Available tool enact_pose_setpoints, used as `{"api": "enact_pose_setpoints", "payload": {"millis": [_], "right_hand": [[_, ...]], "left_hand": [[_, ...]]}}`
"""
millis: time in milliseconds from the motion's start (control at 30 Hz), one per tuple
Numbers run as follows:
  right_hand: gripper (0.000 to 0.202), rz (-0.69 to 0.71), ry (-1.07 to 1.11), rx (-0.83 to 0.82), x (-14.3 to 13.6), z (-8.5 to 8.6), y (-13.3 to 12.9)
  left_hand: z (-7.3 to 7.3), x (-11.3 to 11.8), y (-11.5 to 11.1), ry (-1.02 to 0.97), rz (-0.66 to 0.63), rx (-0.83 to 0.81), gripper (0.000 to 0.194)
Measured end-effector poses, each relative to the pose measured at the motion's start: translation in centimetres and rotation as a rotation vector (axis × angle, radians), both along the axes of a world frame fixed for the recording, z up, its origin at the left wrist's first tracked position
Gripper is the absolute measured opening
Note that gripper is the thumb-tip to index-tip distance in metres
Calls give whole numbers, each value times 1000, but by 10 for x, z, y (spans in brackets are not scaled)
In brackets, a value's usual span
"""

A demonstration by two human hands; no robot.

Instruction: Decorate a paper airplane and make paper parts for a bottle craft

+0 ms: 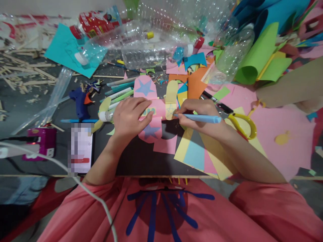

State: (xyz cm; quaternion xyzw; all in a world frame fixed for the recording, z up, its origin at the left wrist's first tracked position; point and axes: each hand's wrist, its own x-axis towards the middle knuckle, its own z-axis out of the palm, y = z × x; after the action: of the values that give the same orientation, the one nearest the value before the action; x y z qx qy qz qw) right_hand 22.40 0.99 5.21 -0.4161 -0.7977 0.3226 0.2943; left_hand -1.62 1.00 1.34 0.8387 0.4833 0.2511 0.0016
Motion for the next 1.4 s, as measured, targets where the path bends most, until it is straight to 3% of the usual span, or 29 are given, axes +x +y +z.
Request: {"api": "enact_pose_setpoints", "payload": {"millis": [233, 500, 833, 1067, 1233, 1400], "right_hand": [[20, -32, 110, -113, 4, 5, 0], [15, -235, 281, -161, 2, -12, 2], [22, -195, 278, -197, -2, -15, 2], [16, -165, 289, -207, -3, -11, -1], [12, -191, 327, -193, -4, -11, 0], [20, -225, 283, -157, -4, -14, 1]], "left_hand": [[0, 0, 0, -16, 3, -34, 30], [0, 0, 0, -28, -4, -41, 29], [0, 0, 0, -17, -11, -32, 30], [0, 1, 0, -35, -7, -21, 29], [2, 1, 0, -6, 5, -34, 30], [0, 0, 0, -20, -9, -12, 29]]}}
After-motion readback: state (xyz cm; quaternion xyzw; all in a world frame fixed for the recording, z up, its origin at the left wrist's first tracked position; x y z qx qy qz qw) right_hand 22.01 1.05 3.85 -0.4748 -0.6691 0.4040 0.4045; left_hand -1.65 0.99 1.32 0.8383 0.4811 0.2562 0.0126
